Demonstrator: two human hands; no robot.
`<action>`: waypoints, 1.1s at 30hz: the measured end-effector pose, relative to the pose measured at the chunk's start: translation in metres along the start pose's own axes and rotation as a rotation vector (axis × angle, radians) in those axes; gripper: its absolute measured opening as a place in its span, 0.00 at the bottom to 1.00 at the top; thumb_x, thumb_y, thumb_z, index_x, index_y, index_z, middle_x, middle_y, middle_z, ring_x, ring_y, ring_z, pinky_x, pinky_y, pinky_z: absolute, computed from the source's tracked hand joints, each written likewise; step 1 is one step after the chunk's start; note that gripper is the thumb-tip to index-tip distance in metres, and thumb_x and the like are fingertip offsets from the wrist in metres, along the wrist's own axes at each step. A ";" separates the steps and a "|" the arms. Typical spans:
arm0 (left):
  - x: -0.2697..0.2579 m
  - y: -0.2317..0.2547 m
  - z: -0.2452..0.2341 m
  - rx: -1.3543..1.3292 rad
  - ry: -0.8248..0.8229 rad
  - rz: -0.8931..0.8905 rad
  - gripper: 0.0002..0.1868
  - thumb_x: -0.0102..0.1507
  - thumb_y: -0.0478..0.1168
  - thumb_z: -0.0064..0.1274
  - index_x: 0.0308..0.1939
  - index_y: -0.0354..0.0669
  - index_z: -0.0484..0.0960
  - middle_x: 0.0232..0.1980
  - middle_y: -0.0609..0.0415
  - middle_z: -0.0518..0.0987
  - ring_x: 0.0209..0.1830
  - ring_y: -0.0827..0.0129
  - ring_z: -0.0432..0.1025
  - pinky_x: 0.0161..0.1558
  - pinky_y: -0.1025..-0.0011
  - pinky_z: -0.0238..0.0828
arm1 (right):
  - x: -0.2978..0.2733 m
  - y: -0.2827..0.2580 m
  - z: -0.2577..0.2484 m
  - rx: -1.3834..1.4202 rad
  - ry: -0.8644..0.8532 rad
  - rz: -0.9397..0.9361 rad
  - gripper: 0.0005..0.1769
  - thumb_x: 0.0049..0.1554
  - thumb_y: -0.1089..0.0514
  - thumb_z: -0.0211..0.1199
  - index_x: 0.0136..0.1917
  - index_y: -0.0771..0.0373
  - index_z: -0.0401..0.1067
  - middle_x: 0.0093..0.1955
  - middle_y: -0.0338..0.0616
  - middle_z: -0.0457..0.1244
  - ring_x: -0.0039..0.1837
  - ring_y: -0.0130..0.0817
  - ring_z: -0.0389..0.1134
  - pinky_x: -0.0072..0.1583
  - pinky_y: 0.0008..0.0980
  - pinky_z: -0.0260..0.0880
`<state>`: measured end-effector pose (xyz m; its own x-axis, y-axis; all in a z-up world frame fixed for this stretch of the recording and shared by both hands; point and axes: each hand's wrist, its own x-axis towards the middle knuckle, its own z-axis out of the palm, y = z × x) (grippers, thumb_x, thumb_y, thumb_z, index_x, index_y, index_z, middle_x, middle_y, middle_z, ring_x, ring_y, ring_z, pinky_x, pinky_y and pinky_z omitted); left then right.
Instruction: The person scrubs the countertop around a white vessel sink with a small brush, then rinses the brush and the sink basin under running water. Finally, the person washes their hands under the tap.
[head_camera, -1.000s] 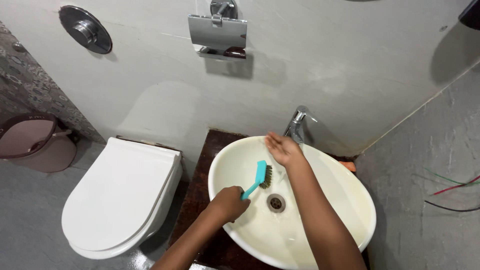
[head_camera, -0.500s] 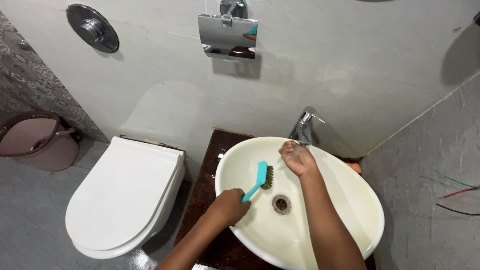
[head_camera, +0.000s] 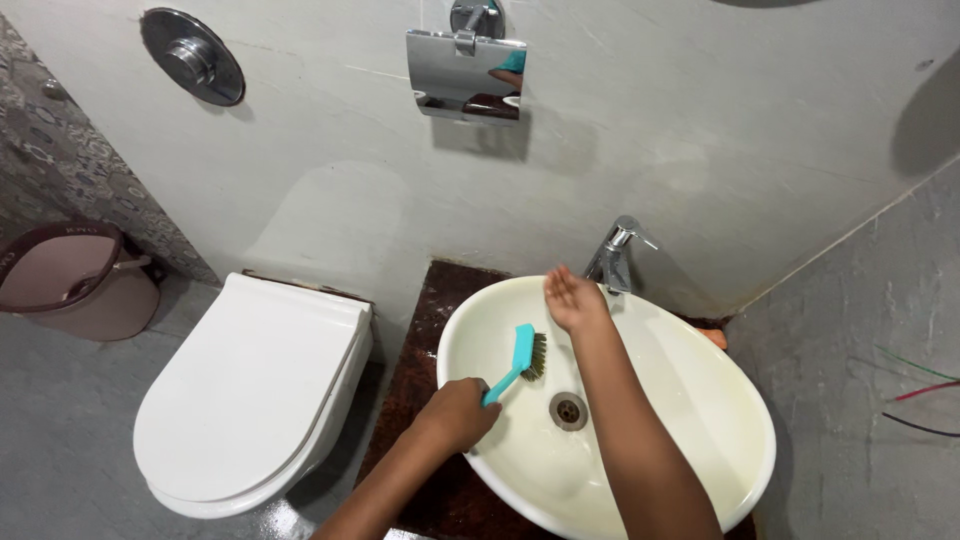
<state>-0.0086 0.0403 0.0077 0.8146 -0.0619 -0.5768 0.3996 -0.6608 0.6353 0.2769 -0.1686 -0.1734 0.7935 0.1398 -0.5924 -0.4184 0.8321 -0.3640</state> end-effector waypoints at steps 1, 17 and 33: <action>0.001 0.000 -0.001 0.008 0.003 0.003 0.19 0.67 0.46 0.52 0.54 0.34 0.80 0.36 0.42 0.84 0.27 0.60 0.80 0.37 0.63 0.79 | -0.001 -0.004 -0.017 0.087 0.041 -0.010 0.12 0.67 0.61 0.48 0.51 0.69 0.70 0.48 0.49 0.64 0.48 0.37 0.68 0.55 0.36 0.76; 0.024 0.025 0.008 0.077 0.007 0.014 0.17 0.68 0.45 0.51 0.50 0.33 0.83 0.35 0.44 0.84 0.27 0.62 0.78 0.34 0.63 0.78 | -0.054 -0.041 -0.036 0.415 -0.139 0.398 0.08 0.63 0.63 0.47 0.41 0.65 0.61 0.37 0.43 0.58 0.35 0.27 0.56 0.33 0.21 0.57; 0.036 0.039 0.029 0.138 -0.012 0.035 0.17 0.67 0.46 0.52 0.49 0.35 0.83 0.34 0.45 0.83 0.28 0.62 0.78 0.36 0.64 0.77 | -0.041 -0.157 -0.078 -0.180 0.078 -0.277 0.09 0.65 0.62 0.52 0.56 0.67 0.69 0.40 0.45 0.64 0.40 0.34 0.67 0.45 0.33 0.72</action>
<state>0.0244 -0.0089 -0.0035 0.8213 -0.0950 -0.5625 0.3093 -0.7544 0.5790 0.2752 -0.3466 -0.1478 0.8548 -0.1257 -0.5035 -0.2680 0.7239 -0.6357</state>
